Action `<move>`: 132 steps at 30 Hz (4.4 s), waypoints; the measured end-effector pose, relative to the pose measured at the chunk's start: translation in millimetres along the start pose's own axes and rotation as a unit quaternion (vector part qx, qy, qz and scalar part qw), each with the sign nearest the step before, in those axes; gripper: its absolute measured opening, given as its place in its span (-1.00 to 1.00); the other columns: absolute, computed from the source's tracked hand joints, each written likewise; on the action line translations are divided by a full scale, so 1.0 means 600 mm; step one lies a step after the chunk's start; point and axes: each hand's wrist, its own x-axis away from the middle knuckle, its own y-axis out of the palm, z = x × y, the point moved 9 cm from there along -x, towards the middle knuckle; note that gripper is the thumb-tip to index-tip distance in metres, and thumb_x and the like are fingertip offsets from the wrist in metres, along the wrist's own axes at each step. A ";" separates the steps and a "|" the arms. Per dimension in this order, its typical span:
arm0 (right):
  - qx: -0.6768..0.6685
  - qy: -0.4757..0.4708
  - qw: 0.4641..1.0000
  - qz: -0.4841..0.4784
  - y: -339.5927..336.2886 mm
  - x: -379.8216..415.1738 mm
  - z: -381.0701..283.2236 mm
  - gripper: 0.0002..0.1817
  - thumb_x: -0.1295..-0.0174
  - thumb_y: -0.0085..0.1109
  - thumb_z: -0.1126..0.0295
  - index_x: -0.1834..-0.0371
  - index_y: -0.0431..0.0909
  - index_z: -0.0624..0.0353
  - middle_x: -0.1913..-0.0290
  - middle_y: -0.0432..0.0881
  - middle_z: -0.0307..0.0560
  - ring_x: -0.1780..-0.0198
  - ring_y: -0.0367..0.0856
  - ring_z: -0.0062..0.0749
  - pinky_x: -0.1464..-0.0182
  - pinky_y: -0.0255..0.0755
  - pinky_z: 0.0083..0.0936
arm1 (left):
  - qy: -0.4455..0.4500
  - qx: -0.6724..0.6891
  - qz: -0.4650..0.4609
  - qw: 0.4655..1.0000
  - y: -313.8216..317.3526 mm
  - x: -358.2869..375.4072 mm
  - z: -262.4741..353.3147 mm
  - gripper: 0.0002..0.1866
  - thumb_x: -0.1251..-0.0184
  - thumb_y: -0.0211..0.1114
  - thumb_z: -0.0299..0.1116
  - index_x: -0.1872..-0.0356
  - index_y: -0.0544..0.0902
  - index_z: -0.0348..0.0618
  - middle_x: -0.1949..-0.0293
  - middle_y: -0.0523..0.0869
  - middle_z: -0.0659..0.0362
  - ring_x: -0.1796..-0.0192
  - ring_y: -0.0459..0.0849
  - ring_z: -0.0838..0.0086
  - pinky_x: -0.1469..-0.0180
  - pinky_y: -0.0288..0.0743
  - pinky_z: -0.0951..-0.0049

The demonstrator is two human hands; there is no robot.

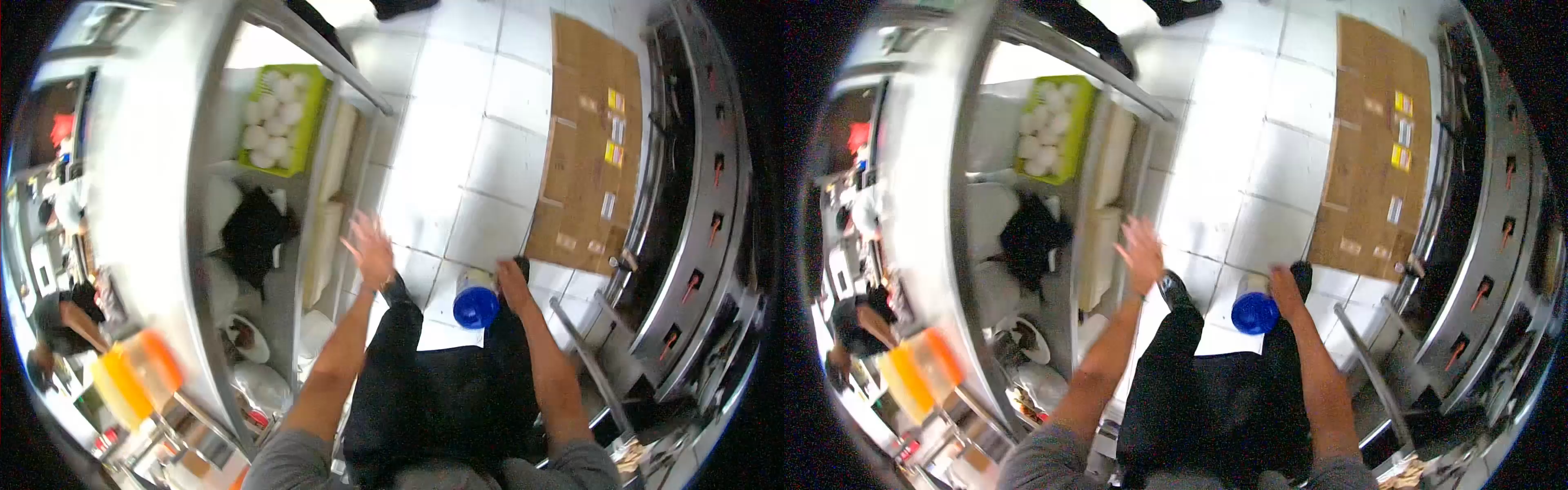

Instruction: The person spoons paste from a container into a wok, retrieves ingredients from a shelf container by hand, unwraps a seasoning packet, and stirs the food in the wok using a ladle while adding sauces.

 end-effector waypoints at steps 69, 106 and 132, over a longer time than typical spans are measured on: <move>0.467 0.061 0.464 -0.750 0.781 1.302 0.242 -0.83 -0.45 0.28 0.47 0.12 0.64 0.41 0.23 0.76 0.12 0.34 0.76 -0.35 0.26 0.71 -0.42 | -0.605 0.683 0.384 0.141 -0.473 1.453 -0.429 -0.65 -0.55 0.35 -0.26 -0.04 0.71 -0.44 0.18 0.80 0.14 0.24 0.72 0.58 0.20 0.65 0.55; 0.259 -0.296 0.009 -0.919 1.089 2.083 0.959 -0.90 -0.27 0.34 0.58 0.17 0.73 0.25 0.27 0.71 0.08 0.21 0.75 -0.12 0.14 0.62 -0.31 | -0.886 0.310 0.303 0.163 -0.363 2.374 -0.673 -0.71 -0.47 0.30 -0.24 0.30 0.70 -0.32 0.44 0.75 -0.07 0.40 0.78 0.20 0.33 0.58 0.19; 0.316 -0.245 -0.144 -0.905 1.138 2.728 1.533 -0.87 -0.41 0.29 0.46 0.20 0.71 0.32 0.40 0.70 0.09 0.36 0.70 -0.29 0.28 0.53 -0.36 | -0.637 0.299 0.710 -0.026 -0.312 3.144 -0.750 -0.84 -0.50 0.08 -0.55 0.16 0.65 -0.35 0.09 0.73 0.10 0.17 0.70 0.50 0.07 0.66 0.46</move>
